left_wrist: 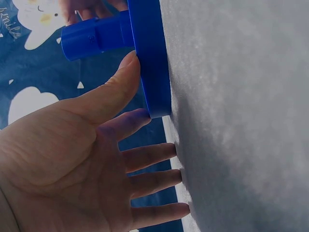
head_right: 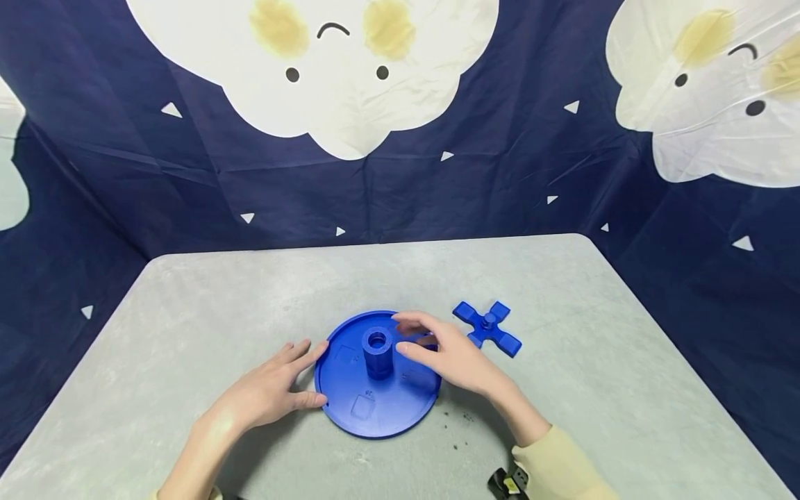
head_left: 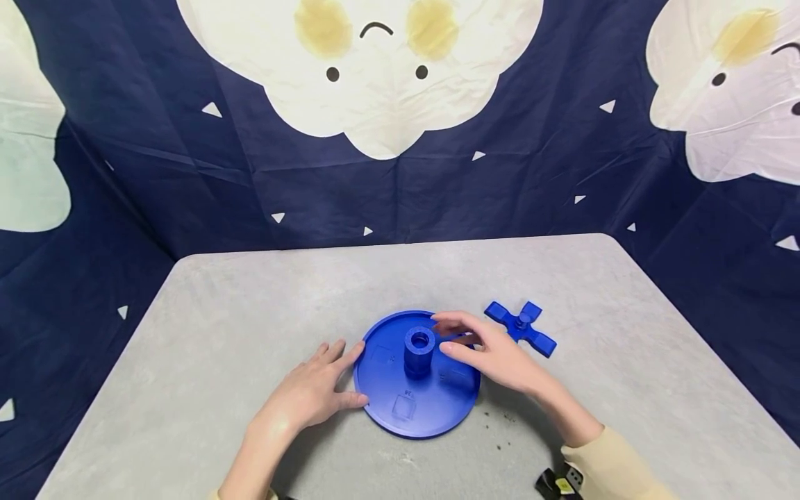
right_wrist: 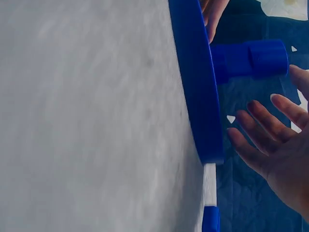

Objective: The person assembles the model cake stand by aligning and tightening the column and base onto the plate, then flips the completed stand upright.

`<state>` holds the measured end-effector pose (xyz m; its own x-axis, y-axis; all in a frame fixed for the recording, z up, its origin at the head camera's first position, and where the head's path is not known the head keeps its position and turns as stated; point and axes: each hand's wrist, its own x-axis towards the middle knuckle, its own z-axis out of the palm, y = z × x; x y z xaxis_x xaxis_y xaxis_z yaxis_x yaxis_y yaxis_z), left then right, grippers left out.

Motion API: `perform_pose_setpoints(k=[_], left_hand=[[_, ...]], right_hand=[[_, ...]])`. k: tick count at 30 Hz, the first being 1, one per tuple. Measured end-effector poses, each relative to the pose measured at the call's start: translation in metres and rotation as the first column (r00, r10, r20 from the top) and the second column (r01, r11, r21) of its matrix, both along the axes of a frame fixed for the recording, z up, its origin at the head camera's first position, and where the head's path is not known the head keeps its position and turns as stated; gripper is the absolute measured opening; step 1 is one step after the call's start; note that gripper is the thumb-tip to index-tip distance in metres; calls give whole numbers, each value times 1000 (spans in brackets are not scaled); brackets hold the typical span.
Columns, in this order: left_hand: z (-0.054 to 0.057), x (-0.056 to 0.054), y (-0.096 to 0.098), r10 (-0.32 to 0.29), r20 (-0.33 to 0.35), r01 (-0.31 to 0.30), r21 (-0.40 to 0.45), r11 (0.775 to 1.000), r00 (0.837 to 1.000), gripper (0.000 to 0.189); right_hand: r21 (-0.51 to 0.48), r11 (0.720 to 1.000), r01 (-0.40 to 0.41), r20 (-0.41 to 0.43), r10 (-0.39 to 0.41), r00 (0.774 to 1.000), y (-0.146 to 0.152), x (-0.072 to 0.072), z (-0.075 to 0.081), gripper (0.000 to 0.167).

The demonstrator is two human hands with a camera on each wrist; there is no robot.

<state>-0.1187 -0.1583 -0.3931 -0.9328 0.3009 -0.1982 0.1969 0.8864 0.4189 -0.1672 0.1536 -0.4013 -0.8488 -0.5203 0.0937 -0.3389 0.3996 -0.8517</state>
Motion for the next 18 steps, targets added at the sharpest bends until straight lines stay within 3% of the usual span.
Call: perform_pose_setpoints(k=[5, 8, 13, 18], left_hand=[[0, 0, -1, 4, -2, -4, 1, 1000, 1000, 87], [0, 1, -2, 11, 2, -11, 1, 1000, 1000, 86], [1, 1, 0, 7, 3, -7, 5, 1000, 1000, 87], [1, 0, 1, 4, 3, -4, 5, 1000, 1000, 88]], right_hand=[[10, 999, 30, -92, -29, 995, 14, -1, 0, 48], [52, 996, 67, -191, -56, 980, 25, -2, 0, 46], [101, 982, 163, -386, -112, 916, 47, -7, 3, 45], [138, 963, 233, -470, -144, 871, 71, -8, 6, 49]])
